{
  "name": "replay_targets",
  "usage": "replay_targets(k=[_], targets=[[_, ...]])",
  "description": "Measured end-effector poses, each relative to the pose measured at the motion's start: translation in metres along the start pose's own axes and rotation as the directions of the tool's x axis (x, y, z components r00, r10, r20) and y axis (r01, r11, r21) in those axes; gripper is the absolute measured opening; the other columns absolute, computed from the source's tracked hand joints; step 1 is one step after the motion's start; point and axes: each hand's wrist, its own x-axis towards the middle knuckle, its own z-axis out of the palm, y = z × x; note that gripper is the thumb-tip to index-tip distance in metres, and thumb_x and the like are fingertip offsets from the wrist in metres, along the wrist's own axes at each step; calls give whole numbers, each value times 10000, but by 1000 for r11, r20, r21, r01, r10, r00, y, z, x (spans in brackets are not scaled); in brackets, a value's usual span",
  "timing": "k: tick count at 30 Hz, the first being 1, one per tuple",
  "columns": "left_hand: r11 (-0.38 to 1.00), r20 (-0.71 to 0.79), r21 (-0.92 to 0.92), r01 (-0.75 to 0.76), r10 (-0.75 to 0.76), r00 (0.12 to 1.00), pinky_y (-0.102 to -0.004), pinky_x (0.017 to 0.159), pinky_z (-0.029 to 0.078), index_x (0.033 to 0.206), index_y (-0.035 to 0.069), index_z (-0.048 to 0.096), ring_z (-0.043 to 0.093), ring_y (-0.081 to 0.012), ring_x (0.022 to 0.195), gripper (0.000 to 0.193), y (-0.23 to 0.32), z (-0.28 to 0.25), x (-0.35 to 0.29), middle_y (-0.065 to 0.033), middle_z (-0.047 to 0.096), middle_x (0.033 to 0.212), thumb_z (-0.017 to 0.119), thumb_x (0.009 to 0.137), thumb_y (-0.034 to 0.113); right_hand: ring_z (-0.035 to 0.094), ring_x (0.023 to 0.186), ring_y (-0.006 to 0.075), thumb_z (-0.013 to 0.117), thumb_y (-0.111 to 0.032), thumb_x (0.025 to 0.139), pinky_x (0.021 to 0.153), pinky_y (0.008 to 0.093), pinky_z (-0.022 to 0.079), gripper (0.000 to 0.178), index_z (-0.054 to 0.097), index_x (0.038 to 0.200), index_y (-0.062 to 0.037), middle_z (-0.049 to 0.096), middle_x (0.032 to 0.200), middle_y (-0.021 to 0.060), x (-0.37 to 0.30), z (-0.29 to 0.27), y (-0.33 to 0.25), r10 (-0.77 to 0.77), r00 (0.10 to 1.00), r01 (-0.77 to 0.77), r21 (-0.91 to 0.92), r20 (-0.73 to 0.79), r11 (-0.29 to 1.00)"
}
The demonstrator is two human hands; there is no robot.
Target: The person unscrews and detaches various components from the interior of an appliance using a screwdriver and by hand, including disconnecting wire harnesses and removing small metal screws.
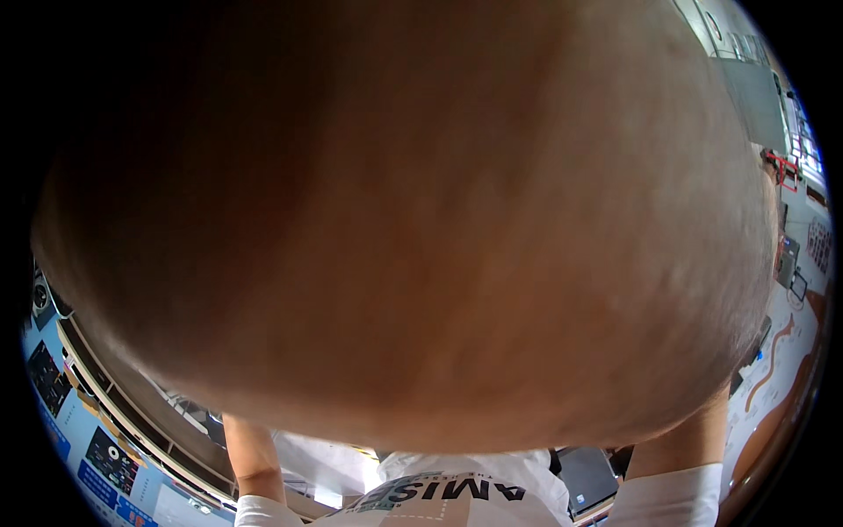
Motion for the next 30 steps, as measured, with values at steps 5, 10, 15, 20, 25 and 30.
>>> replay_targets(k=[5, 10, 15, 20, 25, 30], targets=[[1000, 9, 18, 24, -24, 1000, -321, 687, 525, 1042, -28, 619, 624, -227, 813, 286, 0, 0, 1, -115, 599, 925, 640, 784, -149, 619, 680, 263, 777, -142, 694, 590, 358, 451, 260, 652, 894, -31, 646, 785, 134, -7, -3, 2, 12, 1000, -12, 1, -7, 1000], [999, 55, 11, -47, 47, 997, -321, 688, 512, 1048, -26, 617, 617, -234, 799, 289, 1, -6, 4, -121, 593, 918, 627, 790, -156, 619, 674, 264, 777, -146, 698, 586, 356, 450, 257, 651, 890, -31, 643, 778, 134, -18, -15, 7, 34, 999, -34, 5, -5, 999], [998, 80, 11, -57, 56, 995, -316, 683, 505, 1038, -19, 620, 617, -233, 796, 290, 2, -9, 6, -116, 596, 919, 618, 788, -165, 618, 667, 266, 777, -150, 703, 583, 355, 450, 253, 649, 887, -31, 641, 770, 133, -29, -26, 12, 52, 999, -52, 9, 2, 999], [1000, 44, 21, 16, -17, 999, -330, 679, 502, 996, -26, 610, 619, -242, 798, 260, 5, -9, 4, -114, 596, 913, 621, 780, -170, 618, 661, 267, 776, -155, 708, 580, 353, 450, 250, 647, 883, -31, 639, 762, 133, -36, -28, 13, 65, 998, -65, 17, 4, 998], [991, 49, 73, -109, 105, 993, -337, 694, 508, 1011, -27, 611, 630, -254, 811, 278, 6, -10, 7, -123, 610, 938, 627, 772, -170, 617, 655, 268, 776, -159, 712, 577, 352, 449, 247, 646, 879, -31, 637, 755, 132, -40, -29, 12, 69, 998, -69, 25, 0, 997], [998, 49, 48, -35, 33, 998, -343, 691, 510, 1009, -24, 614, 630, -265, 807, 275, 5, -9, 4, -127, 622, 961, 620, 777, -172, 616, 648, 269, 776, -163, 717, 574, 350, 449, 245, 644, 876, -32, 635, 747, 132, -42, -31, 11, 71, 997, -71, 29, 4, 997]])
